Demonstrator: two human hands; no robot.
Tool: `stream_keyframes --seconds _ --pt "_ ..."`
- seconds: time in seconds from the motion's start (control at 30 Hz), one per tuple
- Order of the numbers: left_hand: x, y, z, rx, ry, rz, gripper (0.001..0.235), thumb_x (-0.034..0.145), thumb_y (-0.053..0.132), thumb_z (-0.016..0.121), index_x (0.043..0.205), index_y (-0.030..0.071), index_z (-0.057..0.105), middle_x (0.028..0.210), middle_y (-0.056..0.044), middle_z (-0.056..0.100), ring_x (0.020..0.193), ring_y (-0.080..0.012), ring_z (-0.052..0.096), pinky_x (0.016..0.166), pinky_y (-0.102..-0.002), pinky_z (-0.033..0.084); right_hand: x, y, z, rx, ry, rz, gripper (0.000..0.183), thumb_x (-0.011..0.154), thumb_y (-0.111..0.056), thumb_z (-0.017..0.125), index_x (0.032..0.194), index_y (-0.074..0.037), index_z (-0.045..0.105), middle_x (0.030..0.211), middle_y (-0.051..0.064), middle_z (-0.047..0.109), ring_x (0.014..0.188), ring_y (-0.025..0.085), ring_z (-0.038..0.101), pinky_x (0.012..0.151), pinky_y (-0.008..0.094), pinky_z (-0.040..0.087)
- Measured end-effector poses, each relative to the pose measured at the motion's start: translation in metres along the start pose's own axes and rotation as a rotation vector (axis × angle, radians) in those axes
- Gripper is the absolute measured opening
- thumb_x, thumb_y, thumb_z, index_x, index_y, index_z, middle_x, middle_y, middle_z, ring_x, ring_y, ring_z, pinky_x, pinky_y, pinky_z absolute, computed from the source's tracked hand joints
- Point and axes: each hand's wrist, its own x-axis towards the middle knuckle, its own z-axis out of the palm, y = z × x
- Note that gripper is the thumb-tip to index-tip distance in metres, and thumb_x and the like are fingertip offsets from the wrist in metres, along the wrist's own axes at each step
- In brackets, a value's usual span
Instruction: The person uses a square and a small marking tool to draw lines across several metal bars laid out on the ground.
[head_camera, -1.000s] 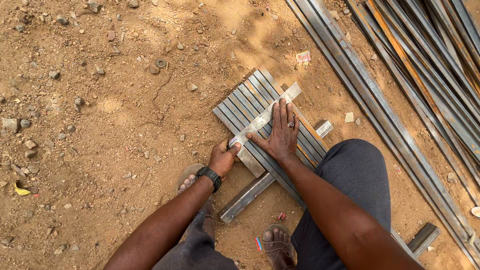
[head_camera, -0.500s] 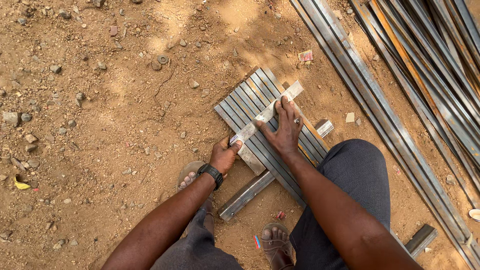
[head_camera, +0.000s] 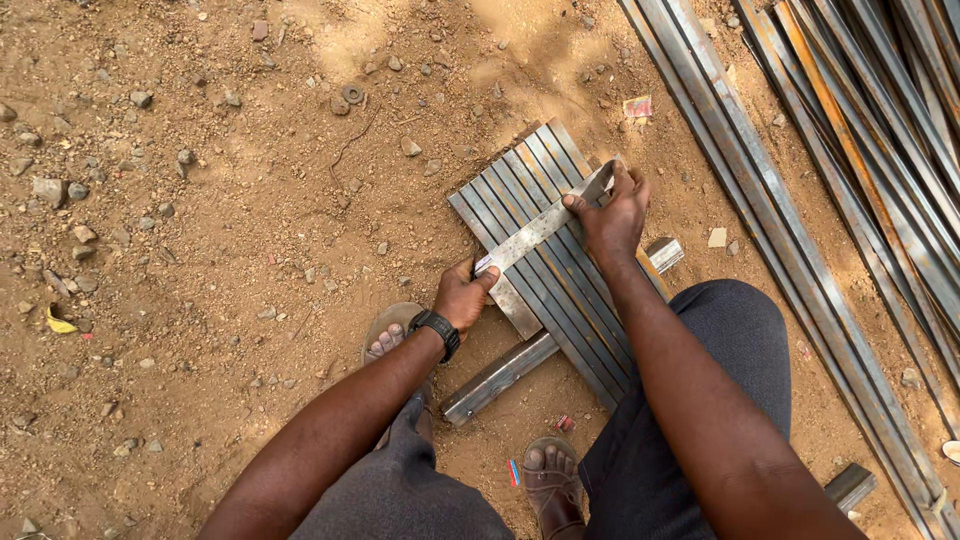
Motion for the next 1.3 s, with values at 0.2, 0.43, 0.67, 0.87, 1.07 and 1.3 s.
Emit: stream_keyframes --seconds 0.2,0.43,0.67,0.87,1.07,1.3 --pt "0.002 0.001 0.001 0.063 0.021 -0.069 0.026 0.096 0.023 0.067 0.115 0.006 0.071 0.098 -0.010 0.076 0.083 -0.0188 0.067 0.076 -0.036 0.057 0.008 0.004 0.004 0.133 -0.086 0.114 0.104 0.069 -0.037 0.092 0.152 0.001 0.042 0.140 0.025 0.058 0.129 0.032 0.059 0.108 0.043 0.050" --pt "0.009 -0.007 0.002 -0.006 -0.004 -0.012 0.022 0.096 0.020 0.068 0.111 0.004 0.072 0.095 -0.005 0.075 0.081 -0.0137 0.067 0.073 -0.034 0.056 0.014 0.010 0.001 0.121 -0.078 0.066 0.104 0.065 -0.040 0.096 0.144 0.007 0.048 0.135 0.025 0.063 0.127 0.031 0.060 0.107 0.043 0.048" --pt "0.013 -0.015 0.001 -0.086 -0.009 -0.011 0.020 0.096 0.017 0.068 0.107 0.001 0.070 0.092 -0.006 0.072 0.077 -0.0136 0.064 0.068 -0.033 0.056 0.018 0.004 -0.005 0.043 -0.156 0.103 0.104 0.066 -0.037 0.096 0.144 0.009 0.046 0.131 0.028 0.063 0.121 0.029 0.065 0.104 0.041 0.051" --pt "0.013 -0.014 0.002 -0.125 -0.022 -0.022 0.019 0.096 0.016 0.068 0.107 0.001 0.069 0.093 -0.007 0.074 0.079 -0.0136 0.067 0.070 -0.032 0.058 0.022 0.007 -0.004 0.113 -0.149 0.126 0.095 0.068 -0.030 0.096 0.141 0.008 0.050 0.130 0.027 0.064 0.114 0.026 0.068 0.098 0.037 0.054" --pt "0.007 -0.005 0.001 -0.121 -0.022 -0.072 0.018 0.097 0.016 0.066 0.108 0.003 0.069 0.093 -0.006 0.072 0.081 -0.0136 0.066 0.072 -0.034 0.058 0.023 0.007 -0.005 0.143 -0.196 0.200 0.090 0.071 -0.028 0.092 0.143 0.006 0.051 0.126 0.026 0.068 0.108 0.024 0.072 0.092 0.033 0.060" --pt "0.001 0.009 0.002 -0.016 -0.004 -0.091 0.019 0.096 0.020 0.066 0.109 0.007 0.071 0.092 -0.004 0.073 0.081 -0.0140 0.065 0.075 -0.034 0.057 0.031 0.012 -0.003 0.165 -0.197 0.191 0.091 0.066 -0.027 0.094 0.140 0.004 0.052 0.133 0.023 0.063 0.121 0.022 0.065 0.101 0.032 0.054"
